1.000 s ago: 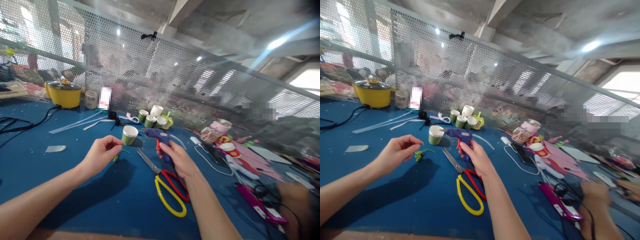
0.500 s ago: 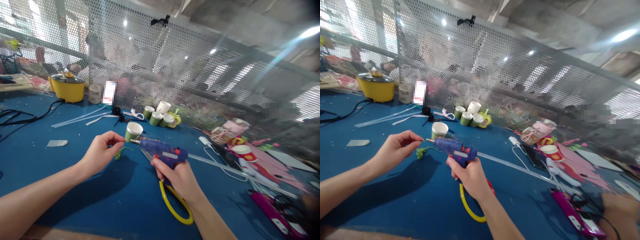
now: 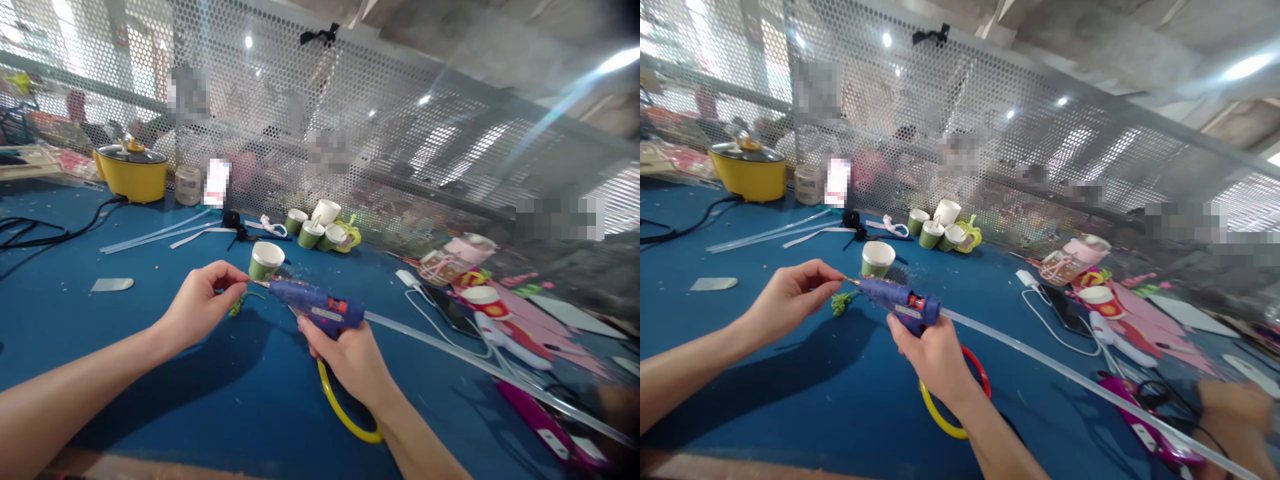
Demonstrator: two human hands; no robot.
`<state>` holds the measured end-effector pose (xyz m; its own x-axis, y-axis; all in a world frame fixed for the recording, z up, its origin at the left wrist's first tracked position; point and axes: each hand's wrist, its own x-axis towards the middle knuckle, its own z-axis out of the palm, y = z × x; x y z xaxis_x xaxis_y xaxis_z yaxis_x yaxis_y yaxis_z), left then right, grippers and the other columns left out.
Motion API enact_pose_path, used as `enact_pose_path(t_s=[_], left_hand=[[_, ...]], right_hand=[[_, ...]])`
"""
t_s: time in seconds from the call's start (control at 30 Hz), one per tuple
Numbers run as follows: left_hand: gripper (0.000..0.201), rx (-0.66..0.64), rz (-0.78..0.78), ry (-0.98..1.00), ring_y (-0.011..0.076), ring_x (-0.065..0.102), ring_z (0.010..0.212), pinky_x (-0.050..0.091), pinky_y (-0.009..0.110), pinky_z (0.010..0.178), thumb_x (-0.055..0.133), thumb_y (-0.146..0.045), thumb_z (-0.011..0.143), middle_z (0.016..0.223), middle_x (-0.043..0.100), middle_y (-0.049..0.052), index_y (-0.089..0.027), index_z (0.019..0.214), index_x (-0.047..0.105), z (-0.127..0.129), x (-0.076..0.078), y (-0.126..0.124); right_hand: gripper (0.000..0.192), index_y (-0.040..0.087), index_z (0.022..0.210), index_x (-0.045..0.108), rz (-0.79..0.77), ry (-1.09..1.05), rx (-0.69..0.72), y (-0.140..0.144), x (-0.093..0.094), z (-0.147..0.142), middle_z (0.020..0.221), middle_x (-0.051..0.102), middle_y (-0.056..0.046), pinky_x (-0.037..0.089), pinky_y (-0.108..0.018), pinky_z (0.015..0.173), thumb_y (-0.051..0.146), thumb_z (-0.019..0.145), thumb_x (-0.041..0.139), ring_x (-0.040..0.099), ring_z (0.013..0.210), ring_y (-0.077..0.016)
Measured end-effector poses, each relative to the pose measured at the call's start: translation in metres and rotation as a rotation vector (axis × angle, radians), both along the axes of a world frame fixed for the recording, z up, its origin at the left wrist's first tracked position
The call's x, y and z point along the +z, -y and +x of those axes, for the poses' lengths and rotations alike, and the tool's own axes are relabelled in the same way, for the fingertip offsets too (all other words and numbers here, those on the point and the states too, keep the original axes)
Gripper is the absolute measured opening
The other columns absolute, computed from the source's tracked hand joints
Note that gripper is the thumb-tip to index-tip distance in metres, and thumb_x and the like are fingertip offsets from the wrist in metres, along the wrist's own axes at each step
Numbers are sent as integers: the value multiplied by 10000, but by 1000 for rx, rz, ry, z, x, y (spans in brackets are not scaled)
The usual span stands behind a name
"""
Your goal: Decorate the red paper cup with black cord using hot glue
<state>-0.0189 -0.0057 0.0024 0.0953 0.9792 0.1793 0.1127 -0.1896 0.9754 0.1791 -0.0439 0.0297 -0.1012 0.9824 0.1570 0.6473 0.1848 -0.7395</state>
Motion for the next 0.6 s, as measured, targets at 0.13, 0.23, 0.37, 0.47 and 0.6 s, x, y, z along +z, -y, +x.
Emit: enact_pose_path(t_s=[0.13,0.23,0.37,0.47,0.6], left_hand=[[113,-4,9,-8,58,392,433,276,178,390,572,-243,693,533,511,-37,-148,753,585,0,1,0],[114,-3,7,-16,57,384,434,276,179,397,568,-245,696,531,501,-40,-147,753,583,0,1,1],[126,-3,-5,-5,56,365,420,264,184,393,569,-257,690,511,481,-49,-148,752,580,0,2,1],[129,-1,-7,2,57,352,411,253,188,388,576,-264,679,495,466,-55,-152,743,580,1,2,0],[123,-3,-4,1,53,342,406,247,182,381,574,-262,682,488,455,-57,-152,738,576,1,2,0]], right_hand=[[244,180,580,547,0,11,5,0,-1,1,425,513,14,436,-219,445,357,743,507,507,413,-118],[275,186,534,520,8,17,12,0,-1,2,421,515,12,442,-219,456,361,747,507,510,413,-118],[269,190,530,516,1,17,-2,0,-2,2,412,510,15,439,-221,447,352,744,510,505,401,-118],[265,191,529,522,3,22,-3,0,-2,2,410,511,14,441,-229,446,353,738,510,505,399,-123],[272,193,517,519,4,8,-7,0,-1,1,404,507,14,444,-233,445,359,732,512,503,398,-124]])
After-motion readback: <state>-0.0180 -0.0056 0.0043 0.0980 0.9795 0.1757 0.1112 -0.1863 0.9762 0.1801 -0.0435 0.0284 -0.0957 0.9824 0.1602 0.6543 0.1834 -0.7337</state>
